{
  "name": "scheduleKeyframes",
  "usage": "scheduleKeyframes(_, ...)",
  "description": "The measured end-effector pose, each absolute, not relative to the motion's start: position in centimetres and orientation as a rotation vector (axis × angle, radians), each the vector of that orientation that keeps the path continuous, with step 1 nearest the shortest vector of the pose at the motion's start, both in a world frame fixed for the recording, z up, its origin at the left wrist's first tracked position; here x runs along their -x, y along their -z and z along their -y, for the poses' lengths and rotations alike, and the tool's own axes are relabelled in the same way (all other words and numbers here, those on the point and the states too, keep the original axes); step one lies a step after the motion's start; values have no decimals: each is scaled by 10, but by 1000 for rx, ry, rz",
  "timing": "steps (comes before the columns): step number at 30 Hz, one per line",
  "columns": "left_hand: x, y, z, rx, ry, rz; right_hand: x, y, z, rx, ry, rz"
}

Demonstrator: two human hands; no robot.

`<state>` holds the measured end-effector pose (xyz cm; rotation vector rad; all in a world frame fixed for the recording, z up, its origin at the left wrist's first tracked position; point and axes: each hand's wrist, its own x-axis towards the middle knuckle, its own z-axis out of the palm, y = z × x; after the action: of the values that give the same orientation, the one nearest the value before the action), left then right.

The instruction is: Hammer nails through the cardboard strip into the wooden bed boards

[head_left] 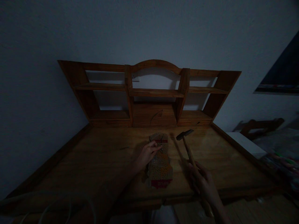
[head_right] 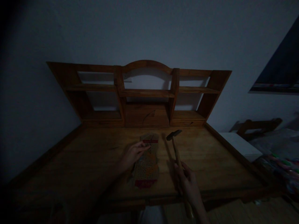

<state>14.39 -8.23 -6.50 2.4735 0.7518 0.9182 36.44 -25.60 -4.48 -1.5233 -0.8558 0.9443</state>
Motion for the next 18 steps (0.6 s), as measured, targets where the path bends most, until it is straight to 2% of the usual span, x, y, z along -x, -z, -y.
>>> scheduleKeyframes(11,-148,70,80,-2436,-960,-743,-361,43,255,1533,-947,858)
scheduleKeyframes(18,-142,54,87,-2540,-947,-760,-368,57,253,1541,-944,876)
